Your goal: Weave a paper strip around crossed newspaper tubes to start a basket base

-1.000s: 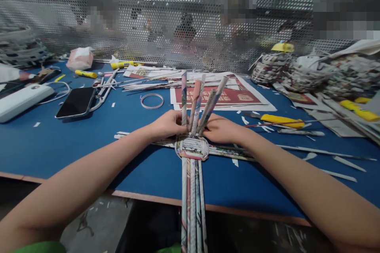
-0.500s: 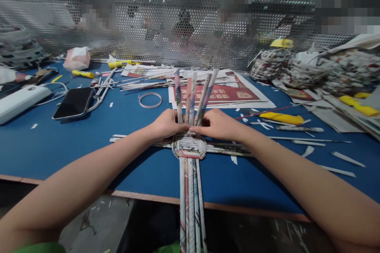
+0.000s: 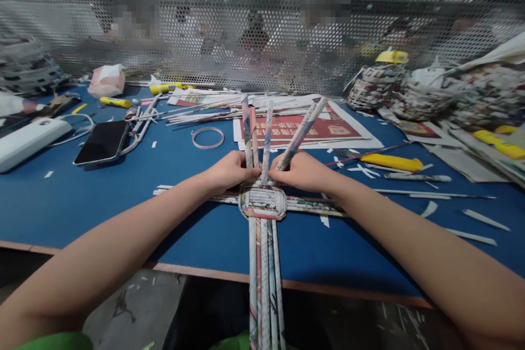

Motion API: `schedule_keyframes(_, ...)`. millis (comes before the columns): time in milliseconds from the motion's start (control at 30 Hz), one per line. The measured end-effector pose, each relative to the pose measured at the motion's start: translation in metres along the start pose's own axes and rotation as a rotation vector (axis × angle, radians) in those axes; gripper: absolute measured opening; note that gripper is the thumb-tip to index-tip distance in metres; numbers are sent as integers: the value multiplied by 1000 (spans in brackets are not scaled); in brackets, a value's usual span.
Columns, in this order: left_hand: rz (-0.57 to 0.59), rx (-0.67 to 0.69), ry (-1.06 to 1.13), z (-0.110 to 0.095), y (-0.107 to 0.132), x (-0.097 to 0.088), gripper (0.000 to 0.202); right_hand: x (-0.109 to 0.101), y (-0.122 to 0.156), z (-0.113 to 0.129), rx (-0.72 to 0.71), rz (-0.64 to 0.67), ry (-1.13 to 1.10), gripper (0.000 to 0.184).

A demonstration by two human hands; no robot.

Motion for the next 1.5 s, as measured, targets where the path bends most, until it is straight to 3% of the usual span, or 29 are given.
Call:
schedule_keyframes(200,59,5,38,-3,1,1,13,-3,-2,-3,18,-77,24,17)
schedule_keyframes(367,36,-49,-5,-2,1,0,9,-20,1,-7,24,-379,252,37)
schedule_keyframes(467,33,-65,-30,-4,3,1,4,-22,8,4,-105,-537,394,62)
schedule_keyframes(567,53,-80,-47,-3,4,2,3,-18,19,26,-317,-630,647,52)
schedule_keyframes(667,72,-48,-22,-3,4,3,4,-1,29,44,-580,-492,890,25)
schedule_keyframes(733,87,-32,15,-3,4,4,4,13,37,52,-747,-340,1011,28)
schedule_keyframes(800,106,-30,58,-3,3,7,4,21,42,57,-817,-236,1095,33)
schedule_keyframes(867,110,-44,89,-4,4,8,3,22,42,59,-763,-186,1134,37)
schedule_keyframes(1067,66,-108,147,-5,6,7,8,12,27,50,-252,-159,1064,35)
schedule_keyframes(1200,54,-122,98,-4,6,5,10,7,24,36,-62,-144,1024,31)
schedule_keyframes(1367,60,-94,73,-5,5,3,9,8,25,32,-65,-157,973,29)
schedule_keyframes(1500,59,-72,74,-7,5,3,6,6,31,45,-216,-339,988,31)
Point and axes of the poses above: each hand's wrist, its own y-axis away from the middle knuckle, its own x-axis out of the palm, z = x × y, the point moved 7 cm from there along -y, towards the middle knuckle, and after that the axes turned 12 degrees about -y, right-handed, at the moved point
